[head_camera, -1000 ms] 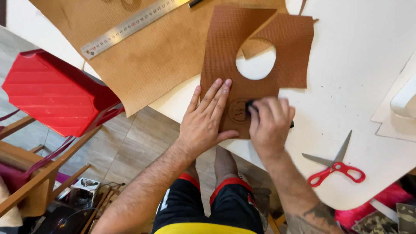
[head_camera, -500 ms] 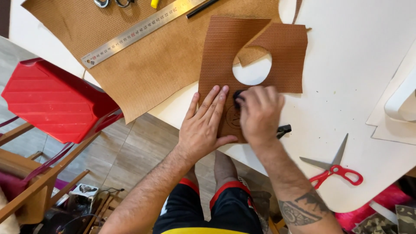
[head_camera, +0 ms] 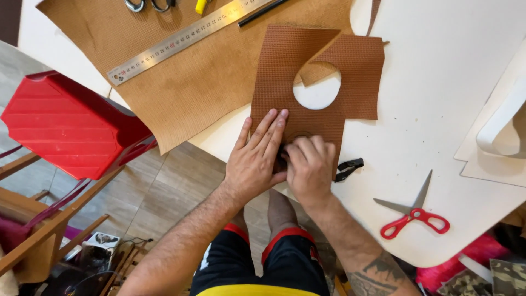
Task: The person applies glue to a circular leather patch, presses it onto a piece of brown leather, and cuts a segment of black fabric from a storage rack using scissors. They then press the fabric onto the leather patch and smooth it by hand.
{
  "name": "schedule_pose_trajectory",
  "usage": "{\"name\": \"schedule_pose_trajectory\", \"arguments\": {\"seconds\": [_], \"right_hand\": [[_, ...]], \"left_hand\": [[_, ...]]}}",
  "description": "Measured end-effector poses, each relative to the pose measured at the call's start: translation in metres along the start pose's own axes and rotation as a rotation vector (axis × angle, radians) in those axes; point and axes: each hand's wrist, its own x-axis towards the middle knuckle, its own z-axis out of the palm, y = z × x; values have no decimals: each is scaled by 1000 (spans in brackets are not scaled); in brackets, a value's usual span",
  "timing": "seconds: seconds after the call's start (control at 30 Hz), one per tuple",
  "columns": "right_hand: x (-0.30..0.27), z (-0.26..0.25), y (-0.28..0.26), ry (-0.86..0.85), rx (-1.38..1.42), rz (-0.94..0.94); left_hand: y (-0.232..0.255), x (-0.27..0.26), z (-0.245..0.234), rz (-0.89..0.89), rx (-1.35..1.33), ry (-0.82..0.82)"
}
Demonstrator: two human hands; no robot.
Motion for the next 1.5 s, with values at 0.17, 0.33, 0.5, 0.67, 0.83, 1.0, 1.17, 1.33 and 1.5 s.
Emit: {"name": "schedule_pose_trajectory", "arguments": {"seconds": [0.17,0.33,0.5,0.67,0.83,1.0,1.17,1.33,1.5], "right_hand": [[-1,-3,-2,18,-12,-12],[10,5,11,21,34,3],[-21,7,7,21,25,61],[1,5,12,51,8,38],[-45,2,4,-7,-1,76],[1,0,17,79,-4,105],[-40,-6,19,55,-8,198],[-5,-12,31,81,-28,249],[-52,-17,23,-19,-77,234]], "left_hand": [[1,-7,-4,-16,-6,7],[-1,-3,-5,-6,-33,-24],[-3,0,-4,16,-29,-38],[2,-2,-5,-6,-18,-52],[2,-1,-7,-1,4,-43],[5,0,-6,-13,17,-37],[6,4,-6,-20,3,-44],[6,-1,-6,-33,3,-41],[5,7,-6,-25,4,-49]]}}
